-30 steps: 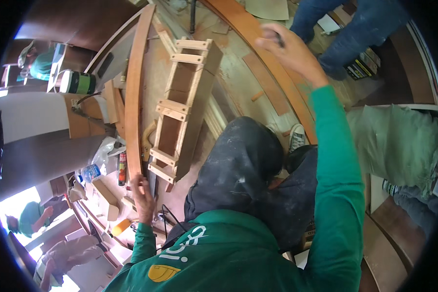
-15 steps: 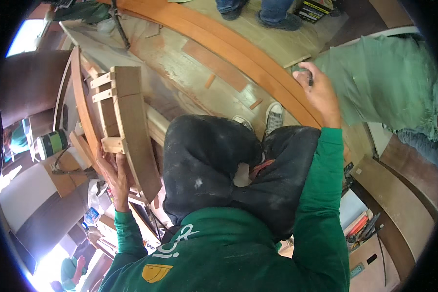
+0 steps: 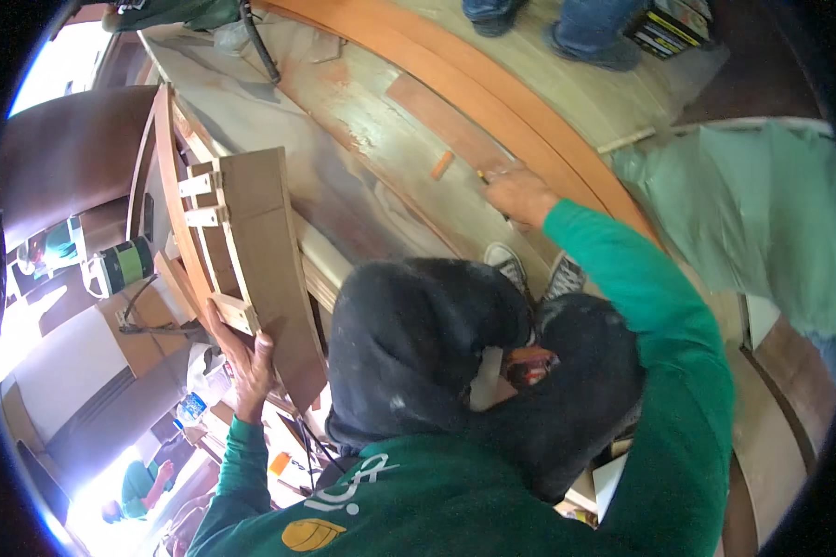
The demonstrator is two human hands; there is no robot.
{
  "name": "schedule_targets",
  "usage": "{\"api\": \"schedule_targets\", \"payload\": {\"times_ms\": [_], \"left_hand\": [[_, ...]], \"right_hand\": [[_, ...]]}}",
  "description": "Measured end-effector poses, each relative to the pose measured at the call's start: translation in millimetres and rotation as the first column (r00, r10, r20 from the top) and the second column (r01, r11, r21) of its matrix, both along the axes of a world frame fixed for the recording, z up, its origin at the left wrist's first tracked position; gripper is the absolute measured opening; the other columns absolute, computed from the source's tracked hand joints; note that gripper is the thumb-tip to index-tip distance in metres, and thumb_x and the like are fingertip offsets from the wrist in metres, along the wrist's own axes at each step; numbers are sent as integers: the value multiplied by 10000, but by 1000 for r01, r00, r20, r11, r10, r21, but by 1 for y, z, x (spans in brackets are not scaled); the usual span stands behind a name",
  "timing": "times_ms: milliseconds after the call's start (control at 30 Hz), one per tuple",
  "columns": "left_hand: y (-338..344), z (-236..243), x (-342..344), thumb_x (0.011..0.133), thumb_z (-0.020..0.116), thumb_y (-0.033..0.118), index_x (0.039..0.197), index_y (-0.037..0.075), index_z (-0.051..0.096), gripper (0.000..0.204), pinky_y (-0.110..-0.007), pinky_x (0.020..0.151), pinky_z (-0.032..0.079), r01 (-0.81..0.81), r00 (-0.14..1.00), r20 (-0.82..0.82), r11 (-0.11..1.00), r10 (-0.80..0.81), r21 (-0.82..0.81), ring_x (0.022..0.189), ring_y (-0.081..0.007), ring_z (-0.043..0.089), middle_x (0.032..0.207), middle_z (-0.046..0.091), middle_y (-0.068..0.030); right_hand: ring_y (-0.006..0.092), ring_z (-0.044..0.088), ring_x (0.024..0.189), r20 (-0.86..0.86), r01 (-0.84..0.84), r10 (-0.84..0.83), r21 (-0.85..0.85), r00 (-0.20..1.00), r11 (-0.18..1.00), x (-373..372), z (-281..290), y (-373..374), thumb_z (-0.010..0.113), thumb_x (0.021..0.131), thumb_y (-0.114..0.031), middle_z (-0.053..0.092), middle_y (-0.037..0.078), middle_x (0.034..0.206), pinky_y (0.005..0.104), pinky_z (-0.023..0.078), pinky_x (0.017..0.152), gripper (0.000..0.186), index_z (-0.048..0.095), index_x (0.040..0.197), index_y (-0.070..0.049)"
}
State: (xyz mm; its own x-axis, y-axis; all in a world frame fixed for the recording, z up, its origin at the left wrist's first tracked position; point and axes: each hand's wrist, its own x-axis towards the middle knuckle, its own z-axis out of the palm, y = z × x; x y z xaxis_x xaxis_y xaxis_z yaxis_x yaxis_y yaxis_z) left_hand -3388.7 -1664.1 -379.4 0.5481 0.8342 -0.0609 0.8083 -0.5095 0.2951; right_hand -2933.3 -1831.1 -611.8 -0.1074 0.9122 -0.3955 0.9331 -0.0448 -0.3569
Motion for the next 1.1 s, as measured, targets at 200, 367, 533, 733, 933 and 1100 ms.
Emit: {"api": "schedule_targets", "payload": {"times_ms": [200, 367, 533, 733, 933, 1100], "left_hand": [[4, -13, -12, 803, 627, 885, 1653, -64, -10, 1424, -536, 1278, 148, -54, 998, -46, 988, 48, -146, 1574, -429, 157, 1690, 118, -314], [-6, -11, -23, 755, 644, 915, 1631, -95, -56, 1509, -562, 1273, 130, -151, 988, -67, 969, 140, -196, 1569, -471, 130, 1666, 88, -364], [-4, -5, -26, 764, 654, 900, 1635, -71, -94, 1504, -546, 1273, 140, -144, 988, -73, 973, 133, -182, 1568, -460, 135, 1662, 99, -347], [12, -16, -13, 808, 765, 744, 1650, -73, 38, 1380, -523, 1283, 154, 5, 1000, -10, 995, -6, -96, 1577, -433, 159, 1684, 145, -309], [-15, 6, 19, 893, 789, 587, 1657, -73, 50, 1250, -469, 1316, 97, 105, 978, 185, 994, -96, -43, 1611, -401, 114, 1724, 52, -326], [-24, 1, 26, 927, 752, 567, 1599, -164, 187, 1143, -469, 1248, 280, 212, 965, 161, 977, -206, -15, 1484, -448, 376, 1624, 318, -370]], "right_hand": [[320, 585, 1331, 77, 71, -92, 237, 993, 969, -53, -186, 82, 670, 922, -133, 635, 164, 1384, 549, 421, 1095, 377, 628, 1294, -79], [318, 584, 1316, 115, 107, -119, 112, 986, 988, -86, -222, 94, 668, 920, -119, 610, 153, 1422, 514, 476, 1031, 404, 623, 1319, -79], [355, 621, 1247, -54, 195, -191, 66, 980, 979, -91, -203, 74, 587, 980, -156, 640, 181, 1300, 508, 525, 981, 253, 633, 1209, -60], [426, 664, 1122, -252, 486, -500, -119, 829, 866, -80, -114, 2, 543, 988, -145, 674, 234, 1174, 520, 553, 943, 246, 634, 1186, -32], [355, 703, 954, -171, 591, -574, 78, 801, 803, -12, 91, -90, 588, 941, -202, 712, 196, 995, 493, 555, 847, 242, 697, 1068, -27], [309, 720, 818, -129, 723, -715, 220, 687, 655, -41, 321, -257, 634, 921, -275, 744, 210, 859, 441, 554, 747, 295, 722, 1030, -16]]}}
